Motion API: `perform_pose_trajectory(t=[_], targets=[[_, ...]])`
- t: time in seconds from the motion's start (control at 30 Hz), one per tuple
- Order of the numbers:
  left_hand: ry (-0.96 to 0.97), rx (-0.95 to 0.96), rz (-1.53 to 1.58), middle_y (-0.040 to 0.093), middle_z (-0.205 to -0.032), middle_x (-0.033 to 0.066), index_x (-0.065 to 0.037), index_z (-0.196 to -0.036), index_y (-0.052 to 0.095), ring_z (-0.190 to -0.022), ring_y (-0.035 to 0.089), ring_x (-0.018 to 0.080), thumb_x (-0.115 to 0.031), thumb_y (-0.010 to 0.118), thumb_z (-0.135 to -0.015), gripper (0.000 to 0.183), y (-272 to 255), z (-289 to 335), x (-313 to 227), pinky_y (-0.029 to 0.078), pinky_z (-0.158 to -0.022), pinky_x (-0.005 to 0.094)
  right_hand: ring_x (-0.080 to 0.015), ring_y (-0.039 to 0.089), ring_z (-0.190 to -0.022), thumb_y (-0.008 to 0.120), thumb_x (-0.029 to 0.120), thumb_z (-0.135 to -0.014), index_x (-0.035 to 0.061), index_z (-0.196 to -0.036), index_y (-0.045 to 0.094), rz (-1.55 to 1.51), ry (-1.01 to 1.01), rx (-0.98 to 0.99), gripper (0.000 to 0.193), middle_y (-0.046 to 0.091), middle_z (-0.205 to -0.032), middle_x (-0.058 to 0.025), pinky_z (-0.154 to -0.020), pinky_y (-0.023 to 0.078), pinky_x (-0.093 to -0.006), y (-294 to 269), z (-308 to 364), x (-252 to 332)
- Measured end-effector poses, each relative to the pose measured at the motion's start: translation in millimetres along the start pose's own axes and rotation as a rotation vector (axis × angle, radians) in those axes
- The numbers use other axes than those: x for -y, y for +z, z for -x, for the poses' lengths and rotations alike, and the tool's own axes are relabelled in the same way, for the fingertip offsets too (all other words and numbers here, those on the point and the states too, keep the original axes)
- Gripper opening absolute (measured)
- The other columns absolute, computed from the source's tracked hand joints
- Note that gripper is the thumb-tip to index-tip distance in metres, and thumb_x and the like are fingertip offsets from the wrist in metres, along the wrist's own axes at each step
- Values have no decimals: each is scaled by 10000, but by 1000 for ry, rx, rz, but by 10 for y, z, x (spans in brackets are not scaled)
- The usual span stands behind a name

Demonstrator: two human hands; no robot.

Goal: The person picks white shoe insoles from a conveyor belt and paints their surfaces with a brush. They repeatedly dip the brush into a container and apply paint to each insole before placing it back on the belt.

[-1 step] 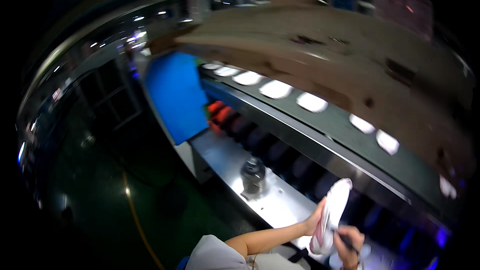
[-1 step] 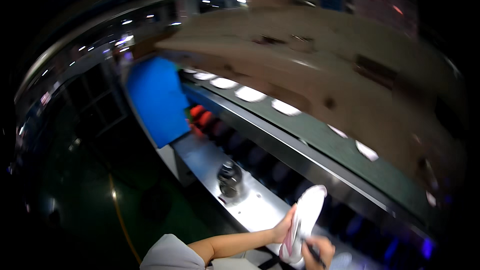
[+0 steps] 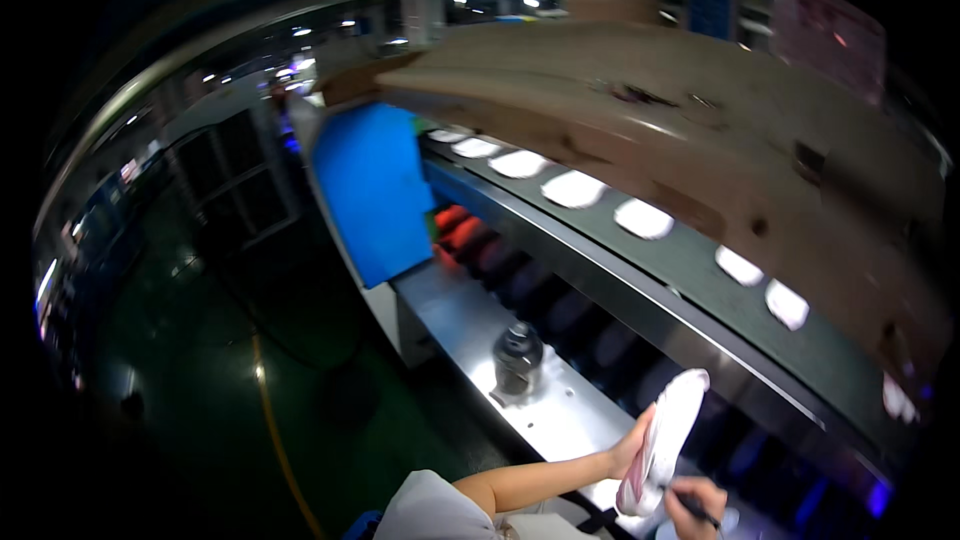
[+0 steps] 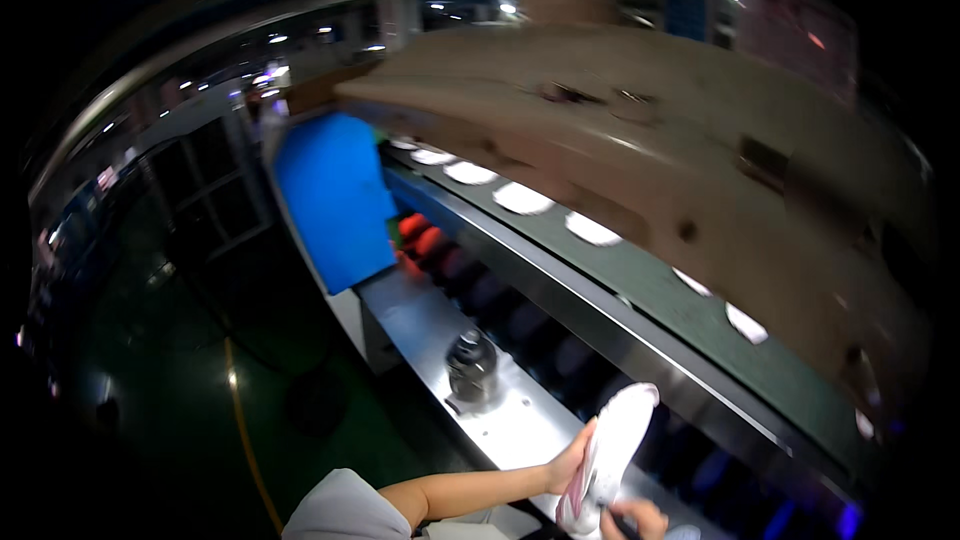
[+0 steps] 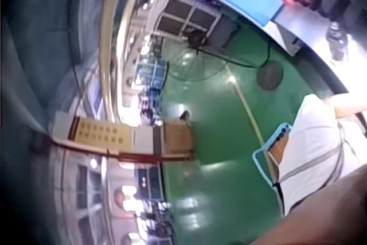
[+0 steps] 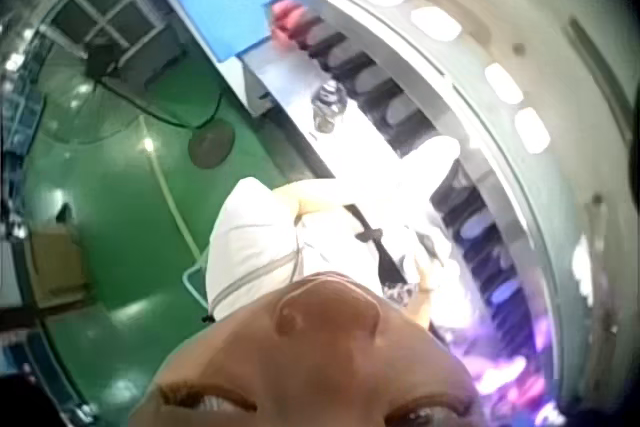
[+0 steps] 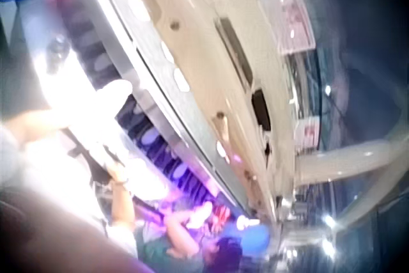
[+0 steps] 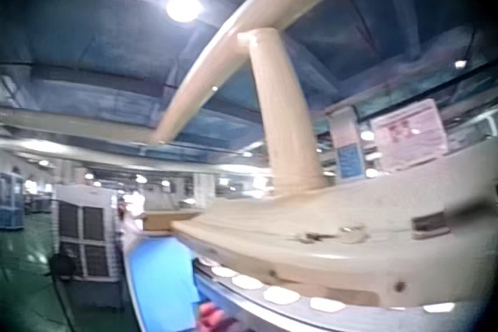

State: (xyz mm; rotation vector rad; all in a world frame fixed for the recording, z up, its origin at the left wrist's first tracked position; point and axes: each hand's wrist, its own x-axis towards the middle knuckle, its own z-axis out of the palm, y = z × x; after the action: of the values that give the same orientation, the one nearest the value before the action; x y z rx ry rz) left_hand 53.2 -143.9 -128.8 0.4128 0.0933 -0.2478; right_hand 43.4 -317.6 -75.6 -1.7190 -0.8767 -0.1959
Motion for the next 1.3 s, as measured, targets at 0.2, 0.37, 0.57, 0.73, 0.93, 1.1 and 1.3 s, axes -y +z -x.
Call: perform_pose_trajectory(t=[0.2,0.37,0.57,0.73,0.93,1.1,1.3], targets=[[99,163,-28,531,-1081,6,-157,-1254,349,-922,533,129,-587,220,-819,625,445,373,48,444,-771,275,-144,578,-660,626,-9,-603,-10,-707,587,-131,242,-140,111,604,-730,-91,-626,453,-252,-169,-578,239],[-141,-217,32,507,-1118,7,-145,-1250,358,-946,514,130,-543,235,-841,584,913,222,-34,429,-792,283,-146,581,-679,628,-17,-609,-14,-720,595,-91,195,-75,115,610,-756,-95,-638,453,-256,-244,-580,237],[-86,123,124,554,-1037,59,-81,-1147,463,-932,528,160,-521,306,-825,568,648,144,50,409,-837,310,-149,585,-702,630,-26,-616,-18,-734,603,-226,319,-243,121,618,-787,-99,-653,453,-260,-439,-592,212],[-100,92,-23,526,-1075,90,-69,-1169,419,-937,529,212,-603,309,-761,681,837,71,-46,412,-841,340,-158,591,-713,617,-28,-659,-44,-786,608,-403,-9,127,129,616,-776,-105,-635,466,-249,-556,-545,411],[-192,262,147,482,-1112,156,-45,-1205,352,-952,519,281,-617,228,-754,739,890,27,-6,423,-832,398,-157,588,-766,656,-10,-643,-30,-798,610,-364,248,-10,163,612,-806,-122,-670,460,-253,-596,-315,404],[-72,373,-159,508,-1020,198,-21,-1206,328,-891,534,310,-674,136,-726,833,947,-92,34,454,-756,392,-171,586,-779,642,-39,-644,-26,-805,608,-504,174,-19,165,619,-817,-115,-730,450,-262,-713,-205,418],[-23,356,-190,516,-948,242,-26,-1192,322,-793,552,336,-722,114,-688,883,971,-158,-30,472,-673,416,-193,581,-802,664,-12,-637,-12,-800,614,-362,44,193,171,613,-833,-119,-768,435,-286,-719,-135,416]])
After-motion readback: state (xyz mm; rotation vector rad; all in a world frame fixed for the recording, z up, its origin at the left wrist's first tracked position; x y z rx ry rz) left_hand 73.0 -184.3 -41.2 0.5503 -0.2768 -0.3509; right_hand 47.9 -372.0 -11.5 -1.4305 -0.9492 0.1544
